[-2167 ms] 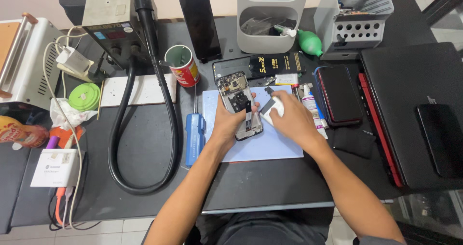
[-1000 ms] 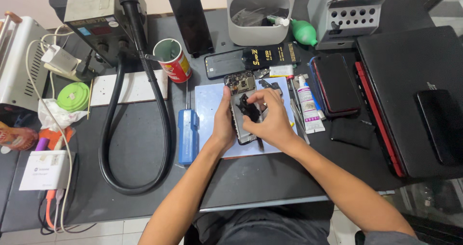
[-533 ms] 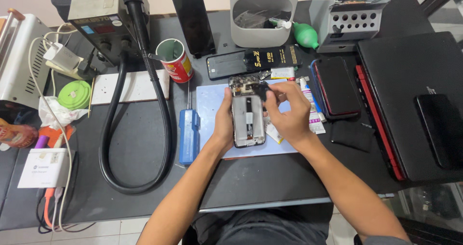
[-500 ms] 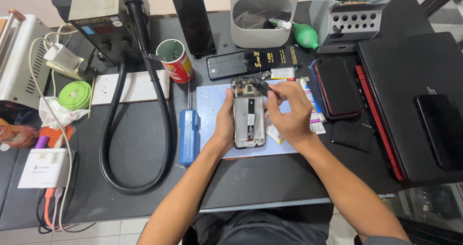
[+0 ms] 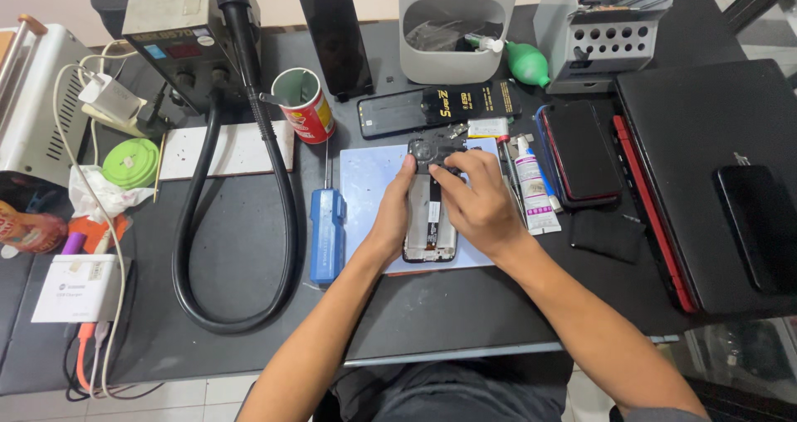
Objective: The person disassembles a smartphone, removes the battery, and uses a screwdriver to adjust internal components. They then reinsert the battery and continue working on the device's internal parts.
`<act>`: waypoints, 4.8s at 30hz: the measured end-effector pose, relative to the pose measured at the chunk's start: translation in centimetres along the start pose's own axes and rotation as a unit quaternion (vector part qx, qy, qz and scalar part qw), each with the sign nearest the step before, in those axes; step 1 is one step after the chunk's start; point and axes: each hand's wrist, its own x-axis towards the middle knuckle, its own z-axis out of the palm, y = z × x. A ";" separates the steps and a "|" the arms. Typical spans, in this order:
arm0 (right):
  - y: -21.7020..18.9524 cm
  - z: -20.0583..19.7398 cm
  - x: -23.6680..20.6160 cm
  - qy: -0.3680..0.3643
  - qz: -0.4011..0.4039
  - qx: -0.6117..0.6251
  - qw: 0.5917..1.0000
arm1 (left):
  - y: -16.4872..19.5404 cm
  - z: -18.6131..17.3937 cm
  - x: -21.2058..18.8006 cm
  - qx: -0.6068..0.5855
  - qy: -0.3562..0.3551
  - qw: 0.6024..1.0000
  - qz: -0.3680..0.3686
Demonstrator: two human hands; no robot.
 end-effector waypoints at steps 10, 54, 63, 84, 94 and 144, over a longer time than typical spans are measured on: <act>0.3 0.4 -0.2 0.007 0.030 0.034 0.999 | 0.1 0.7 -0.4 0.080 -0.002 0.994 0.075; 3.2 0.7 -1.4 -0.052 0.453 0.467 0.758 | 1.7 0.6 -1.0 0.173 0.006 0.982 0.082; 2.4 0.2 -0.8 -0.074 0.468 0.489 0.732 | 2.1 0.5 -1.3 0.182 0.041 0.978 0.090; 2.3 -3.0 0.2 -0.315 0.257 -0.015 0.913 | 4.2 -1.0 -0.2 -0.072 0.201 0.974 0.074; 4.5 -1.3 -1.5 -0.291 0.325 0.104 0.894 | 2.2 -2.7 1.1 -0.110 0.189 0.970 0.105; 2.6 0.9 -1.0 -0.150 0.466 0.428 0.760 | 2.6 -0.8 -0.1 -0.048 0.092 0.991 0.087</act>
